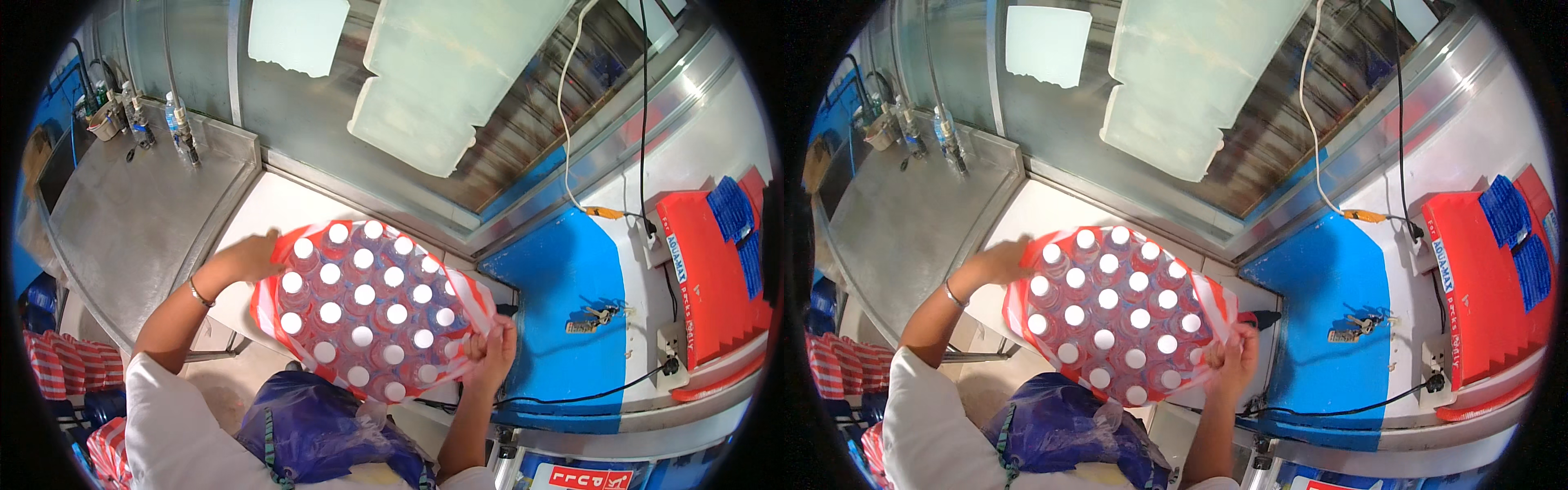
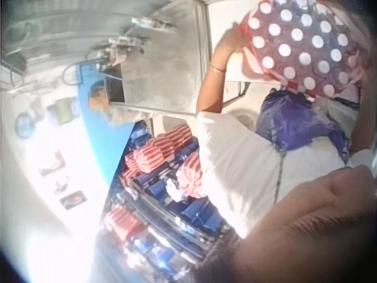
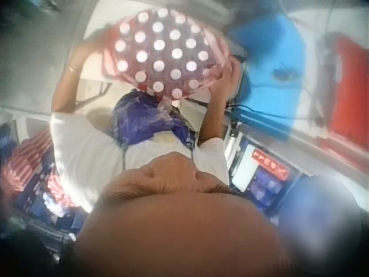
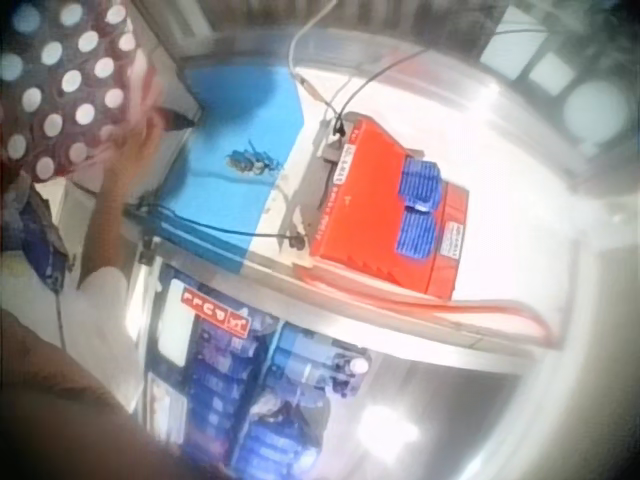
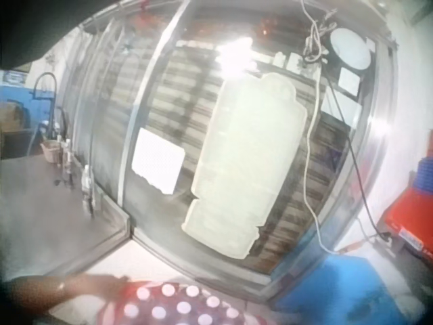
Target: The person uses a red heat gun to dry water bottles on a stainless steel table. They then place the bottles into a red and white striped plastic bag, tie the bag, and move it to the floor. Finally, they pick up a large blue water jug and rinse it in a sink.
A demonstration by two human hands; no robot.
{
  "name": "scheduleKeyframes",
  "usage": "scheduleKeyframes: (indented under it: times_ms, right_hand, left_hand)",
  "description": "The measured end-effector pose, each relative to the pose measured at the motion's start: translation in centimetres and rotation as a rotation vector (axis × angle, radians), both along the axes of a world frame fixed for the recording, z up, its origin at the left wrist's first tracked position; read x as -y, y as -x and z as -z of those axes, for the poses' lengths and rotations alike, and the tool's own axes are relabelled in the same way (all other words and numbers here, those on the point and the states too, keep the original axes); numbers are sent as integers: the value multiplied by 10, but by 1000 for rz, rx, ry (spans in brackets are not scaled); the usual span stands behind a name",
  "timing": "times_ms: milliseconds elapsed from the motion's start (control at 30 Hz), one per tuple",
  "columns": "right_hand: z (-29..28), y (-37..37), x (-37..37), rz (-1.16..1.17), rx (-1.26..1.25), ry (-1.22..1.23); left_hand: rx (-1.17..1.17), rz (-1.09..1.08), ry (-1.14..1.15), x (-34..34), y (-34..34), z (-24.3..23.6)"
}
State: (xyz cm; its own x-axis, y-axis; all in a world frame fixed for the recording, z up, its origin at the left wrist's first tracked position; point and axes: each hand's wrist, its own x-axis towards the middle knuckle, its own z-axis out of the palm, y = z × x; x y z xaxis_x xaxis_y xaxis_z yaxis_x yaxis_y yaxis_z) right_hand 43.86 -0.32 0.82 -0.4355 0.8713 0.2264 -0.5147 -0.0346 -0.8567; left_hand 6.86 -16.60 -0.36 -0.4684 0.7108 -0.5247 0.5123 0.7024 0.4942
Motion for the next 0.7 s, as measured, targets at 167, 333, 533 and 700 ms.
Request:
scheduleKeyframes:
  times_ms: [167,333,533,700]
  right_hand:
    - [-20,116,-77,238,52,-112]
    - [-86,113,-103,56,-57,-32]
    - [-96,-10,6,5,297,-55]
    - [-103,-7,-4,146,281,-83]
  left_hand:
    - [-433,-166,-737,-29,41,20]
    - [-224,-319,-997,-92,40,-41]
    - [429,-146,-1039,0,-27,-90]
    - [650,-32,-1361,-50,-57,-91]
